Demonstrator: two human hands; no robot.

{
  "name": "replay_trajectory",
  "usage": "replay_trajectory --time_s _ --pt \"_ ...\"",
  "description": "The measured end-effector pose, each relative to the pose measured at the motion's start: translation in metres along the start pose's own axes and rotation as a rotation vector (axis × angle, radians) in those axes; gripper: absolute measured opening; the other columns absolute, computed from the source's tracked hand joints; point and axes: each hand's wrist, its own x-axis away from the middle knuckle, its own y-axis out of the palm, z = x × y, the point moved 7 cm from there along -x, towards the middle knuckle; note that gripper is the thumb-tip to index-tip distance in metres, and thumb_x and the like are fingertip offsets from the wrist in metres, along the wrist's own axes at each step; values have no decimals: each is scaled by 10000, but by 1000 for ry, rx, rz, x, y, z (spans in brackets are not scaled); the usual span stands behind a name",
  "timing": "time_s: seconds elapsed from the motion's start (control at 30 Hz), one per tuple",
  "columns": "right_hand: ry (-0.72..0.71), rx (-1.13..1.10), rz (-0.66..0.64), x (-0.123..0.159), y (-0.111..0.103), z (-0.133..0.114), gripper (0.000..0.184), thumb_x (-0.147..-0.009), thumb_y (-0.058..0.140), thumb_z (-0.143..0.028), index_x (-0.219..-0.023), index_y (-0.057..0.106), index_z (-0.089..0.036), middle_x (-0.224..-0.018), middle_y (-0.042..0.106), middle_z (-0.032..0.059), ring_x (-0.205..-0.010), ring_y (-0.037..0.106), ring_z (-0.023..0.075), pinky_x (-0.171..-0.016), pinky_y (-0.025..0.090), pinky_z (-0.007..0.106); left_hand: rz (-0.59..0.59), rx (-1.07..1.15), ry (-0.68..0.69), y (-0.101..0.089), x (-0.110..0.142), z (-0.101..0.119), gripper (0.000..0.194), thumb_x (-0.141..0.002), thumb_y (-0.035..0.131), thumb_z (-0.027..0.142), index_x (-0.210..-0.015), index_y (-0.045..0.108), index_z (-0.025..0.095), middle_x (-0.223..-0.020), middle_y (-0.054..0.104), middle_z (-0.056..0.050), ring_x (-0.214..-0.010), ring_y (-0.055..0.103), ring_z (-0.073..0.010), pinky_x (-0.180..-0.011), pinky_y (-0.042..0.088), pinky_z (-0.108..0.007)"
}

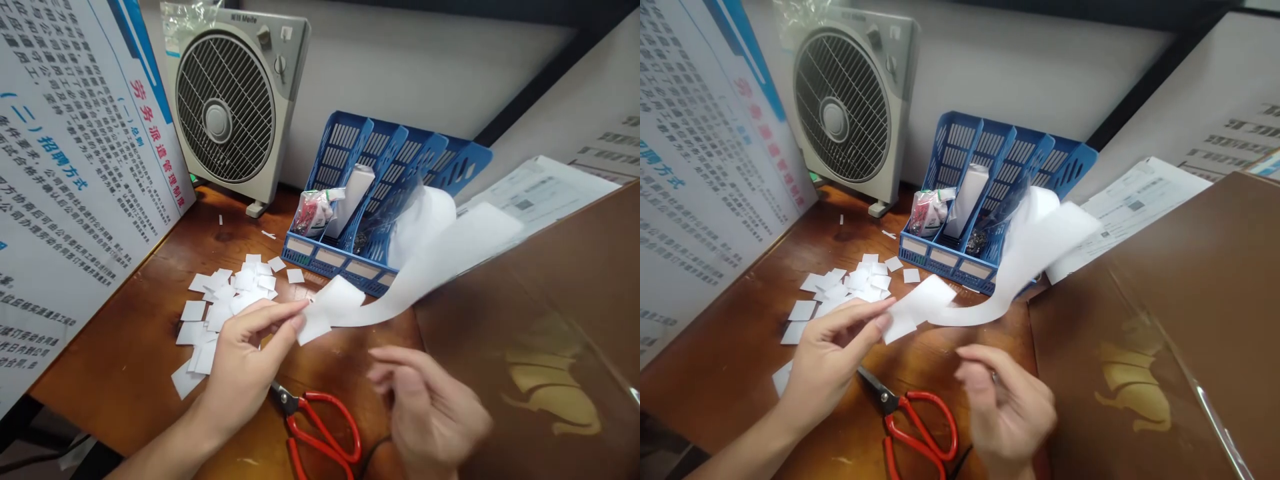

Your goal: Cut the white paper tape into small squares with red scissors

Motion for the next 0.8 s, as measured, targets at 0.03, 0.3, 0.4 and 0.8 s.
replay_trajectory --time_s 0.03,0.3,0.4,0.8 --pt "77 -150 -224 4 19 8 498 -847 704 -658 -934 786 -174 -680 691 66 -551 622 184 -465 469 280 -35 21 -14 3 0 0 159 -926 740 255 -1035 852 286 -914 756 -16 -851 673 -148 -742 531 -206" --pt "345 -444 -411 18 56 43 290 -883 773 -412 -775 784 -143 -605 685 48 -512 584 147 -480 495 251 -311 116 -252 19 12 -33 260 -920 757 306 -1159 800 210 -1020 809 -60 -930 756 -201 -870 587 -273" --pt "344 -401 -378 23 56 48 305 -904 752 -388 -749 792 -129 -662 719 77 -589 629 175 -533 524 274 -241 164 -308 15 11 -48 261 -887 797 311 -1117 787 191 -1002 823 -55 -944 766 -196 -876 589 -249" --pt "468 -563 -280 31 68 52 213 -880 798 -367 -869 840 -158 -792 771 86 -625 645 147 -496 537 222 -155 238 -310 14 9 -61 190 -880 804 303 -1021 819 176 -897 831 -43 -840 772 -180 -805 603 -234"
